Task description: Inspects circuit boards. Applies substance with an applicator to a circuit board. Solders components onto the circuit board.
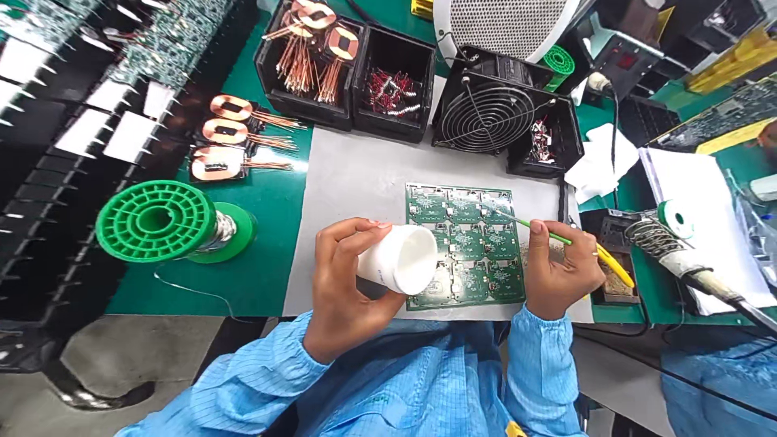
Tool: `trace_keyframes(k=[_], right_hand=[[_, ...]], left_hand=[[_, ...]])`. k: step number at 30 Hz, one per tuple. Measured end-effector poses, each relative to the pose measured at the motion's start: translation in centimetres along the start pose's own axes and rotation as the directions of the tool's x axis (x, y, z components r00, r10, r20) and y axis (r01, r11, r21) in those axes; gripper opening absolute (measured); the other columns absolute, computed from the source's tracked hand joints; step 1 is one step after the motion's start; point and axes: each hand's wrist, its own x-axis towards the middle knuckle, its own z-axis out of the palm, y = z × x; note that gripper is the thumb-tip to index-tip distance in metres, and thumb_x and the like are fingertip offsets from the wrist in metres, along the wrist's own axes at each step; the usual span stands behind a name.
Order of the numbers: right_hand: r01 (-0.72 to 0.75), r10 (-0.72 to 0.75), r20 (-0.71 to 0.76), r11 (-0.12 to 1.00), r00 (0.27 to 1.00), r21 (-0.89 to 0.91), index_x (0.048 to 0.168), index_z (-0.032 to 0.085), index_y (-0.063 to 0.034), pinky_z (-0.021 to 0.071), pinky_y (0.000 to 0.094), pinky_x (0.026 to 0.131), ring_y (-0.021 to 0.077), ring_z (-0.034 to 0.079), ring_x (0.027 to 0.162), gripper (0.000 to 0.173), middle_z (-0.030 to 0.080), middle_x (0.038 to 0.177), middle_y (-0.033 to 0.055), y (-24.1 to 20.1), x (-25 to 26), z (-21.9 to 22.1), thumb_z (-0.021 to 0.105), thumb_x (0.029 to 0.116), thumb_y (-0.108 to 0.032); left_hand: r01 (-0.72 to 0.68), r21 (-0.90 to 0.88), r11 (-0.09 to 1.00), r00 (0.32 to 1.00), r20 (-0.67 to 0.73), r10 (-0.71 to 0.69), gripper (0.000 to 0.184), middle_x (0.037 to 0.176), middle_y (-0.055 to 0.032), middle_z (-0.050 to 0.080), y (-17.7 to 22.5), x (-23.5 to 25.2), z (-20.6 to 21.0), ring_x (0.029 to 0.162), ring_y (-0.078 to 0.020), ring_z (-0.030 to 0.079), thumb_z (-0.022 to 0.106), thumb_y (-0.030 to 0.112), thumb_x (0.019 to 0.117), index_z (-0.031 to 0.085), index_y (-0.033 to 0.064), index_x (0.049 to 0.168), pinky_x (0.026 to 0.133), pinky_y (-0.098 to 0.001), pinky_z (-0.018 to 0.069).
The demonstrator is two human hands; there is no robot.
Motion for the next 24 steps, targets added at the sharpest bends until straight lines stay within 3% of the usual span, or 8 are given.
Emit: trace_keyframes(k=[4,7,12,24], right_hand=[[-0.005,0.004,-0.006,0.994,1.000,-0.108,0.088,0.077,-0.0012,0.0486,0.0315,0.084,0.0161,0.067,0.083,0.023,0.074,0.081,0.0096,0.12,0.06,-0.02,0.072,0.0960,-0.022],[-0.007,0.007,0.004,0.998,1.000,-0.066,0.088,0.077,-0.0006,0.0486,0.0293,0.083,0.0152,0.067,0.084,0.022,0.074,0.082,0.0091,-0.07,0.09,0.07,0.072,0.0955,-0.021],[-0.016,0.018,0.021,0.995,1.000,-0.101,0.089,0.078,-0.0028,0.0479,0.0367,0.087,0.0180,0.067,0.084,0.023,0.075,0.083,0.0090,-0.08,0.09,0.19,0.071,0.0965,-0.023],[-0.008,0.008,0.053,1.000,0.999,-0.017,0.089,0.078,-0.0038,0.0484,0.0352,0.089,0.0156,0.068,0.086,0.023,0.076,0.084,0.0072,0.21,0.08,0.18,0.071,0.0964,-0.024]], left_hand=[[-0.001,-0.007,1.000,1.000,0.006,0.001,0.063,0.125,-0.0095,0.054,-0.11,-0.06,-0.03,0.124,-0.0116,0.051,0.081,0.031,0.0793,0.055,0.0107,0.133,0.107,-0.0231,0.0413],[0.001,-0.007,1.000,1.000,0.003,-0.001,0.063,0.124,-0.0100,0.054,-0.07,-0.05,0.00,0.124,-0.0116,0.052,0.081,0.031,0.0790,0.055,0.0105,0.132,0.107,-0.0227,0.0412],[-0.001,-0.004,1.000,1.000,0.006,0.001,0.062,0.126,-0.0094,0.053,0.00,0.02,0.02,0.124,-0.0110,0.051,0.081,0.031,0.0796,0.055,0.0114,0.133,0.108,-0.0221,0.0409],[-0.005,-0.010,1.000,1.000,0.001,0.005,0.062,0.125,-0.0093,0.053,0.00,0.03,0.05,0.124,-0.0103,0.051,0.081,0.030,0.0795,0.055,0.0106,0.132,0.108,-0.0213,0.0406]])
